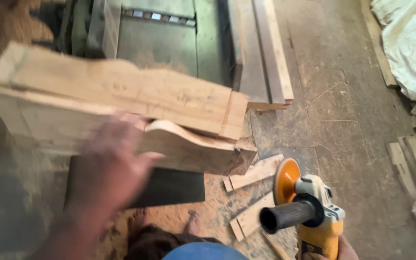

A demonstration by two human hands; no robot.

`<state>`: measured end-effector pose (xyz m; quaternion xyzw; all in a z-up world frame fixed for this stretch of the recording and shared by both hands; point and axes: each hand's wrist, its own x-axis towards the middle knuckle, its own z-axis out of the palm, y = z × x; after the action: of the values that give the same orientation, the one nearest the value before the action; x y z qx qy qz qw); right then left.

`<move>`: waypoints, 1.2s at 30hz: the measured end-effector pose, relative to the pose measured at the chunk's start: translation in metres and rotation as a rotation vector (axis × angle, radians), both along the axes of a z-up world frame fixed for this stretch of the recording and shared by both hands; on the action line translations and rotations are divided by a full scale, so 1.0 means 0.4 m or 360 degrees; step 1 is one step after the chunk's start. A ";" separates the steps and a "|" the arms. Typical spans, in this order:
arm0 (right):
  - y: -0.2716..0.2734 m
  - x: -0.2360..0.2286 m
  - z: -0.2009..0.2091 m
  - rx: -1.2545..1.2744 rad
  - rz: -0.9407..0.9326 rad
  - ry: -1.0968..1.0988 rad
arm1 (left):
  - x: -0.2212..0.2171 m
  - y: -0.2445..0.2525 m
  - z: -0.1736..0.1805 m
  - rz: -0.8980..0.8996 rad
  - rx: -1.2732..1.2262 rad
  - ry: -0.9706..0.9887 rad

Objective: The person uses a handheld angle grinder to smooth the edges and surfaces of several wooden planks. They hold each plank with one hand while operating the grinder with the other, moving the tool along the wood to remove material and create a finished edge.

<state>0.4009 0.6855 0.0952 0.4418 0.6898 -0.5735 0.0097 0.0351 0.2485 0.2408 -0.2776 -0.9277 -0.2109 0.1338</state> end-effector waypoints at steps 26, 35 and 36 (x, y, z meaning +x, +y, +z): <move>-0.524 -0.217 0.299 0.0277 0.0193 -0.0064 | -0.138 -0.228 -0.136 -0.0238 -0.0494 0.0092; -0.727 -0.527 0.500 0.0219 0.0563 -0.0494 | -0.144 -0.245 -0.167 -0.0212 -0.0378 0.0164; -0.728 -0.544 0.506 0.0270 0.0604 -0.0542 | -0.147 -0.246 -0.168 -0.0213 -0.0363 0.0174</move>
<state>0.1834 0.3944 0.2975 0.3938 0.7943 -0.4190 0.1960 -0.0237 0.1503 0.1736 -0.3632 -0.9164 -0.0971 0.1373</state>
